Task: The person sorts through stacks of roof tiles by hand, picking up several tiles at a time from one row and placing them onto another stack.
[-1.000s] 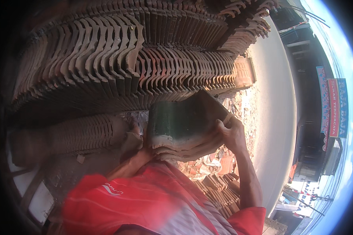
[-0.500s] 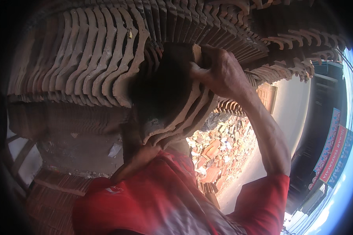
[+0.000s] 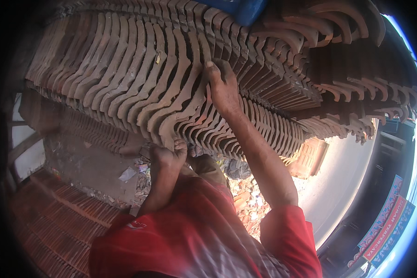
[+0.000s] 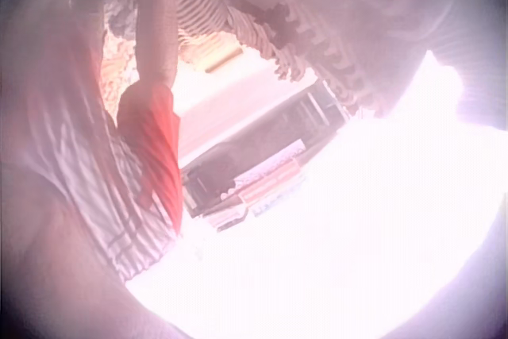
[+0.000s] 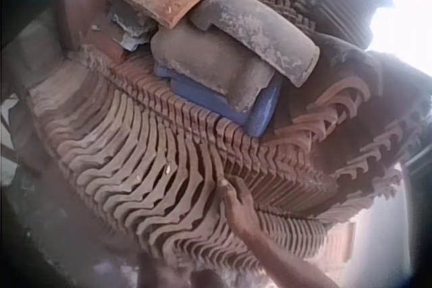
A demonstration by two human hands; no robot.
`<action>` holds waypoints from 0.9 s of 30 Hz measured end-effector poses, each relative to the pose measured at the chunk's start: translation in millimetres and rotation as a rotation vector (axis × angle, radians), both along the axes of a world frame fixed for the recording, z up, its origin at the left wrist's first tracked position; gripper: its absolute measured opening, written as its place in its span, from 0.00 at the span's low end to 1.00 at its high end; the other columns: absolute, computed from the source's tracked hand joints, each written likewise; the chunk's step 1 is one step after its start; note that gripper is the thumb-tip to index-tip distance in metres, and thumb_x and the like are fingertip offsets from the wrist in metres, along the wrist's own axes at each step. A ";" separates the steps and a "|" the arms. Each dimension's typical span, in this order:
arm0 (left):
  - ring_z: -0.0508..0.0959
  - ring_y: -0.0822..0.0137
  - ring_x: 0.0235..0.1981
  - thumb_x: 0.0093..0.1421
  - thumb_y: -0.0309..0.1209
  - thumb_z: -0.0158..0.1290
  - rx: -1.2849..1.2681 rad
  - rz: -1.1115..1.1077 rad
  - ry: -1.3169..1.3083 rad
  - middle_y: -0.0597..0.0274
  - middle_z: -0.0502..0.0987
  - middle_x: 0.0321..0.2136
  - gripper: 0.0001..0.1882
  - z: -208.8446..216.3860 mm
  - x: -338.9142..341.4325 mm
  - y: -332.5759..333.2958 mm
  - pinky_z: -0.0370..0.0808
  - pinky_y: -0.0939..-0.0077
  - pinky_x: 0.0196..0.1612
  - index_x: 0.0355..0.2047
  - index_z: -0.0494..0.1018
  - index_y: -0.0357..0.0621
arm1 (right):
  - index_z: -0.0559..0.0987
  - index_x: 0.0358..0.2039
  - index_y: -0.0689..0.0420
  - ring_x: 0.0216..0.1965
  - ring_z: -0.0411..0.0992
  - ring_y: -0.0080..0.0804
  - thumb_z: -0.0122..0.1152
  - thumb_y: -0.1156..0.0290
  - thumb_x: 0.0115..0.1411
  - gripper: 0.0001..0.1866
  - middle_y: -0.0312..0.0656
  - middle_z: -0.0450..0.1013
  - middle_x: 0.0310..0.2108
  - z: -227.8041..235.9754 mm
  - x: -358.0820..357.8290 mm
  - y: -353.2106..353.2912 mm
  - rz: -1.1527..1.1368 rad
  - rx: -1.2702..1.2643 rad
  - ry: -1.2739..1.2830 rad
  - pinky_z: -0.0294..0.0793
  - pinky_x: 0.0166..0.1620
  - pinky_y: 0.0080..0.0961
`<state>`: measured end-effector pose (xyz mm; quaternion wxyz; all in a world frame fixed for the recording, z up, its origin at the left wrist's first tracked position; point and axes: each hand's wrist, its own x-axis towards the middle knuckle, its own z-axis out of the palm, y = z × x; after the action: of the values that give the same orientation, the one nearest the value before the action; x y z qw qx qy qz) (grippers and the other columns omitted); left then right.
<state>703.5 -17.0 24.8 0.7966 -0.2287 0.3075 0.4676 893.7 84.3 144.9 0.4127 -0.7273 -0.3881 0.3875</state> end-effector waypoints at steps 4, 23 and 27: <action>0.68 0.73 0.19 0.65 0.52 0.40 -0.308 0.180 -0.028 0.66 0.72 0.27 0.21 -1.8 5.5 13.5 0.68 0.80 0.20 0.43 0.72 0.51 | 0.61 0.64 0.65 0.61 0.63 0.44 0.50 0.41 0.61 0.43 0.57 0.63 0.60 -41.1 -15.1 0.3 -0.036 -0.124 0.128 0.56 0.64 0.35; 0.66 0.76 0.14 0.68 0.56 0.34 -0.147 -0.031 0.068 0.71 0.66 0.15 0.30 -87.8 -18.6 -76.2 0.64 0.86 0.14 0.27 0.70 0.43 | 0.55 0.66 0.67 0.64 0.57 0.42 0.57 0.45 0.61 0.46 0.52 0.56 0.65 -49.0 8.7 7.2 0.277 0.045 0.381 0.55 0.65 0.33; 0.66 0.75 0.14 0.67 0.50 0.45 -0.276 0.269 0.434 0.69 0.68 0.14 0.22 -111.2 -104.2 -117.5 0.66 0.82 0.18 0.29 0.73 0.44 | 0.54 0.68 0.63 0.66 0.54 0.43 0.52 0.37 0.61 0.48 0.49 0.52 0.67 -45.9 9.1 1.9 0.297 0.009 0.410 0.58 0.64 0.40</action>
<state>599.3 -134.6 -86.4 0.6044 -0.2681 0.4984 0.5607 902.8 86.2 99.0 0.4244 -0.5669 -0.4005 0.5814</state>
